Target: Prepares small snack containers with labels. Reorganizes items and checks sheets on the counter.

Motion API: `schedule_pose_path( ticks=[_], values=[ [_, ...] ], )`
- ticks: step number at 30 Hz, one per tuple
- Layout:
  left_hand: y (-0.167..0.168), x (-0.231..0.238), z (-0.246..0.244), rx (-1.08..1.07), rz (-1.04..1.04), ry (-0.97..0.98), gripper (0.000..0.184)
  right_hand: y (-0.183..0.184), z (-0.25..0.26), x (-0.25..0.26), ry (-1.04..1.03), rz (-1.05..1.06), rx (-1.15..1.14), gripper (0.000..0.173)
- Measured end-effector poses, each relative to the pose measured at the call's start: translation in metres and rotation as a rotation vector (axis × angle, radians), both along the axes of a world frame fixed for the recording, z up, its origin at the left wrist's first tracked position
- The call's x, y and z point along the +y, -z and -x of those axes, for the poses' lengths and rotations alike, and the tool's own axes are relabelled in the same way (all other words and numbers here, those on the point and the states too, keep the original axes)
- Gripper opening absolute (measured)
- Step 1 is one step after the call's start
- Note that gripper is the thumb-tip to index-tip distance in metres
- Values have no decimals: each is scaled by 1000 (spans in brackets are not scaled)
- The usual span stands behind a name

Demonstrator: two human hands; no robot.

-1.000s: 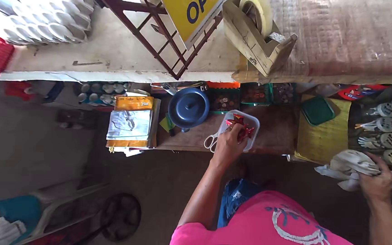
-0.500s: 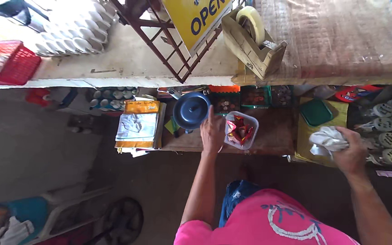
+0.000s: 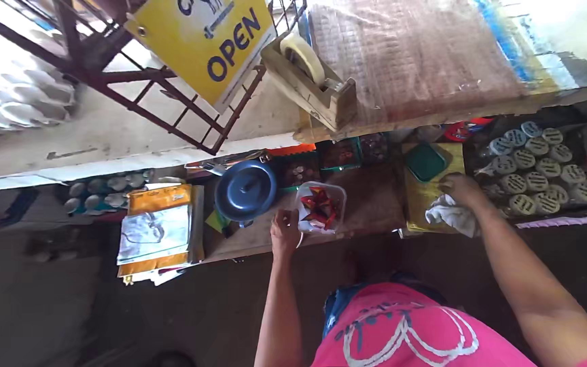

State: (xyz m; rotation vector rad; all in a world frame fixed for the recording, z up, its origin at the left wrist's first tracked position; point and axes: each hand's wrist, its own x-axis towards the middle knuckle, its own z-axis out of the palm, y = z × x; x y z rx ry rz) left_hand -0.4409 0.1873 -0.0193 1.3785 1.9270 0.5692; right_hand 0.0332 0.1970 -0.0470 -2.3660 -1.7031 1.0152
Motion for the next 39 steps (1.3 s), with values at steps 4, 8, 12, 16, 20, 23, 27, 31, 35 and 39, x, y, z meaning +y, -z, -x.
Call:
schedule_pose_path(
  ticks=[4, 8, 12, 16, 20, 23, 27, 31, 35, 39],
  values=[
    [-6, -20, -22, 14, -20, 11, 33, 54, 0, 42, 341, -165, 8, 47],
    [-14, -37, -65, -71, -30, -147, 30, 88, -22, 69, 392, -31, -70, 88],
    [-12, -37, -104, -251, -14, -243, 28, 95, -33, 84, 375, 88, -8, 89],
    [4, -32, -123, -255, -39, -214, 28, 51, -48, 76, 261, -49, 257, 45],
    [16, -34, -128, -188, -34, -178, 29, -21, -43, 34, 40, -281, 35, 37],
    [15, -34, -121, -244, -23, -167, 35, -50, -3, 7, 209, -498, 281, 36],
    [30, -36, -112, -462, -149, -219, 43, -50, 82, -3, 406, -312, 694, 46],
    [21, -34, -114, -535, -123, -216, 45, -20, 133, -11, -33, -366, 402, 48],
    [19, -32, -113, -493, -99, -148, 48, -20, 154, -20, -178, -422, 163, 47],
    [17, -29, -114, -423, -90, -130, 50, -30, 166, -20, -231, -380, 39, 48]
  ],
)
